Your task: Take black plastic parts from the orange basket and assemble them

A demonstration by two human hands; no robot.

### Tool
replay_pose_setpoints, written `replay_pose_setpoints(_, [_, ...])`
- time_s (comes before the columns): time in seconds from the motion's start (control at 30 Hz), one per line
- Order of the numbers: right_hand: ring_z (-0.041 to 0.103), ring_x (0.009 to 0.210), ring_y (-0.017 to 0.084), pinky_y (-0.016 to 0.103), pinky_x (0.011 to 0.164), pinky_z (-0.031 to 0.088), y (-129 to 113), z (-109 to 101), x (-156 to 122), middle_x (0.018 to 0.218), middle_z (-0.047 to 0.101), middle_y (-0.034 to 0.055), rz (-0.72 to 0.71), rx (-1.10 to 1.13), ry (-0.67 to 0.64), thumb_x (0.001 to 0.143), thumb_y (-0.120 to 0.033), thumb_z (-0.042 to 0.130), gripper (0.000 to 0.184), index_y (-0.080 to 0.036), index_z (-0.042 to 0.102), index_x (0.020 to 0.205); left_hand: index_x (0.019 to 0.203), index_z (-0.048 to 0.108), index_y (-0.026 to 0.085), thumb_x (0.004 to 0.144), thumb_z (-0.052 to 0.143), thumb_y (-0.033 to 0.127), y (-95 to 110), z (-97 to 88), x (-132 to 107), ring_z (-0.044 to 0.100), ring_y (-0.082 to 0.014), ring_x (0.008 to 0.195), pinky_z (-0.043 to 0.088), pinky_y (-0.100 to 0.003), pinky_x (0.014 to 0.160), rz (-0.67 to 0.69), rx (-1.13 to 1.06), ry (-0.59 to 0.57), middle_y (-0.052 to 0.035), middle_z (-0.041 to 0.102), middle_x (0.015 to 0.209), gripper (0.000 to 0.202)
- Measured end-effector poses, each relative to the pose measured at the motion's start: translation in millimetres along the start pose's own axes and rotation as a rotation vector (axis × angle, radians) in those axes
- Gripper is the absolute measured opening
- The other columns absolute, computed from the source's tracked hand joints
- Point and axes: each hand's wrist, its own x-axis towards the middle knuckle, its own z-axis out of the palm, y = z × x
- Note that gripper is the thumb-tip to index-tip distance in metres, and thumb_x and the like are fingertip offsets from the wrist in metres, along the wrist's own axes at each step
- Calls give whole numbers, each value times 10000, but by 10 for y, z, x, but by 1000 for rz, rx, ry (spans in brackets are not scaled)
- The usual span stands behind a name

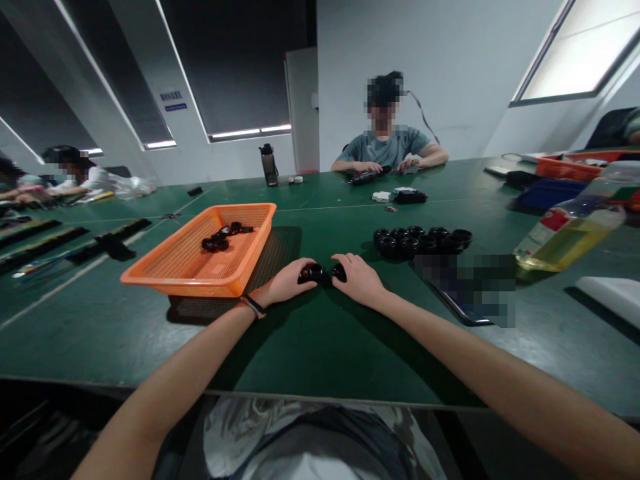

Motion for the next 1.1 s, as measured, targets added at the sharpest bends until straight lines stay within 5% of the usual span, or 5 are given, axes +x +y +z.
replay_pose_setpoints(0.67, [575,878,161,319,754,503,121,23,36,1015,589,71,-38,492,83,700,-155,575,319,-156,542,1017,1018,488,168,745,562,282,30,-32,-11,574,-158,821,473,-288,741,-28,-151,64,-43,592,952,305])
replay_pose_setpoints(1.1, [583,840,164,310,696,537,107,58,21,946,578,54,-209,640,92,648,-85,567,302,-182,565,934,979,561,156,709,619,303,43,19,8,570,-179,868,452,-302,792,20,-85,116,-58,607,945,313])
